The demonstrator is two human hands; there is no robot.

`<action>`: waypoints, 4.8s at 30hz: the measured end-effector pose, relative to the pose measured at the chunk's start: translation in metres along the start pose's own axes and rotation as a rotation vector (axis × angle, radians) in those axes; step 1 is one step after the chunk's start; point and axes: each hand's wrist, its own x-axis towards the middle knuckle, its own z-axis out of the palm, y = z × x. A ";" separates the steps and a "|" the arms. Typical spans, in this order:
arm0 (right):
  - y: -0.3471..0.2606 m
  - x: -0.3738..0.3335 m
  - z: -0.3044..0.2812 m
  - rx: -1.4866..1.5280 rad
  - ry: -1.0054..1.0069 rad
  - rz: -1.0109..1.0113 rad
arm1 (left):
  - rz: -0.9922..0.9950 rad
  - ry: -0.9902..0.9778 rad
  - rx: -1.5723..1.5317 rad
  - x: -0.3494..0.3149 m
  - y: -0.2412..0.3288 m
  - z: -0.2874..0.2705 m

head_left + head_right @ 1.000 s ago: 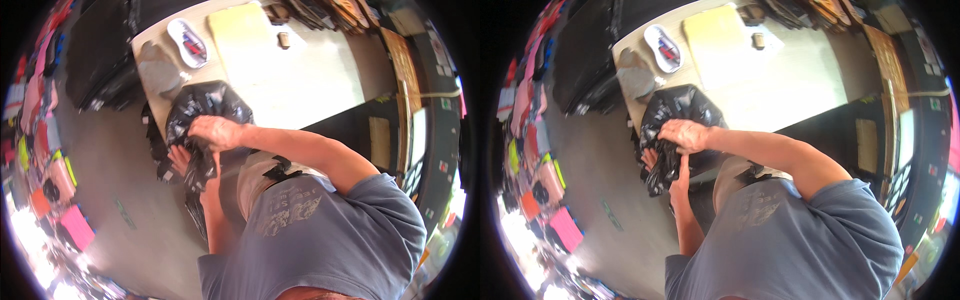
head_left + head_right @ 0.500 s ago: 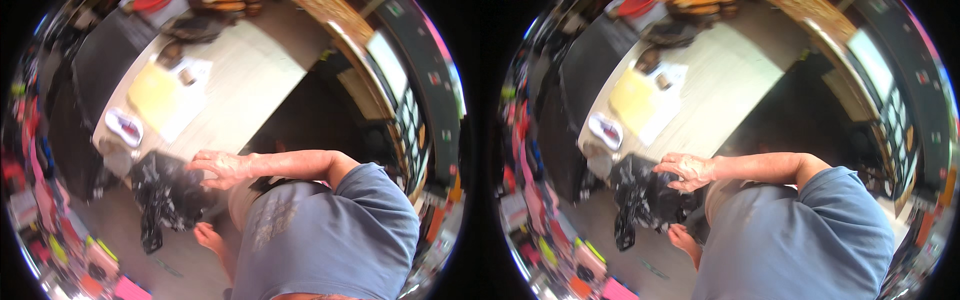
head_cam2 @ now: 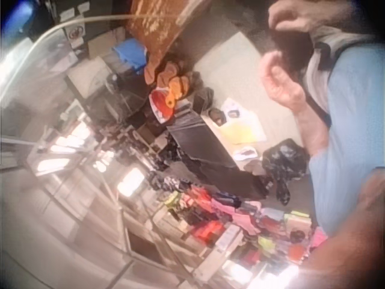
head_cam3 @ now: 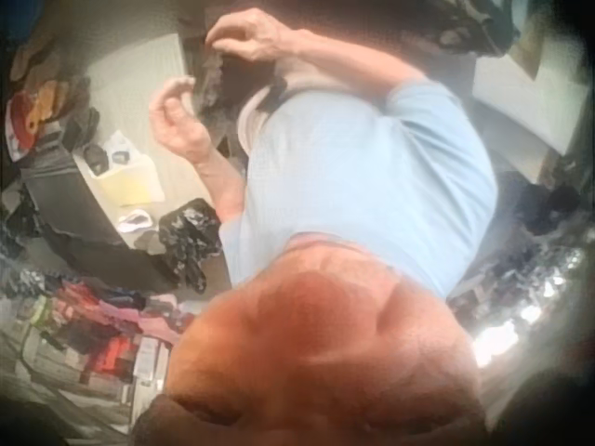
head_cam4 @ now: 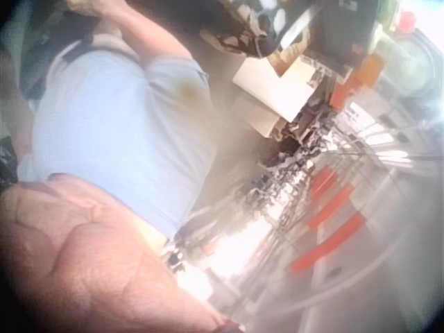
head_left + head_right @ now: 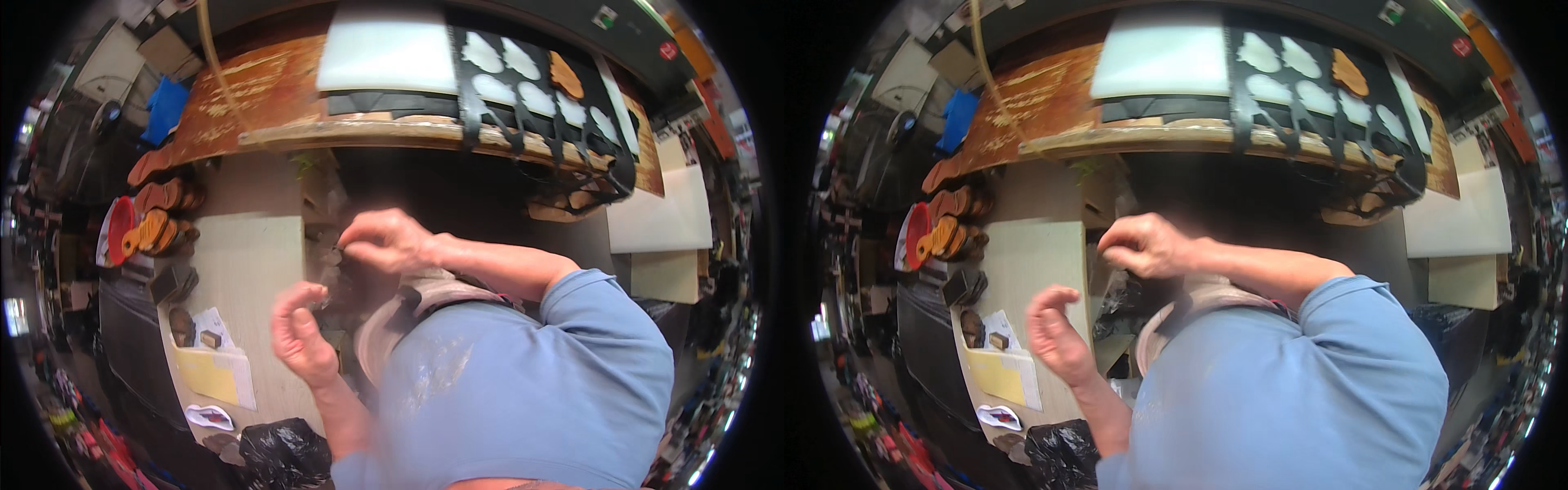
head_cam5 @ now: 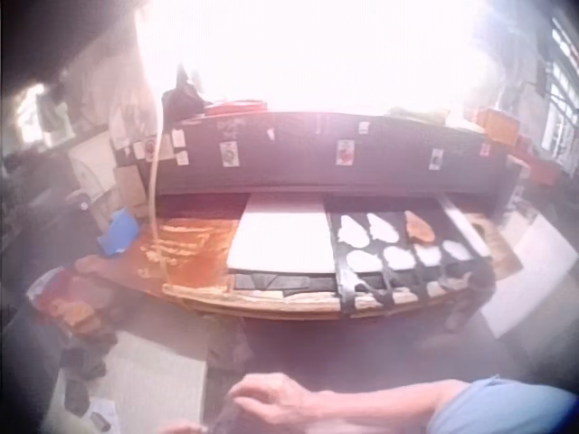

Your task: The person places a black plastic bag on a table, then moves to a machine and positions a black sheet with cutouts on its surface. They use a wooden tool to press and smooth the sheet, then peel away cutout pieces and place them into a bin. The person repeats the pressing and peeling steps on the same sheet.

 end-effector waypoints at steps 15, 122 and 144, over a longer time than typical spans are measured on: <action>0.024 -0.132 -0.125 -0.087 0.651 0.622 | 0.585 -0.532 -1.191 0.143 0.101 0.198; 0.095 -0.234 -0.596 -1.126 0.743 0.669 | -0.506 -0.209 -0.153 0.177 -0.129 0.359; 0.087 -0.304 -0.634 -0.927 1.497 0.733 | -0.103 -0.054 0.412 0.204 -0.131 0.341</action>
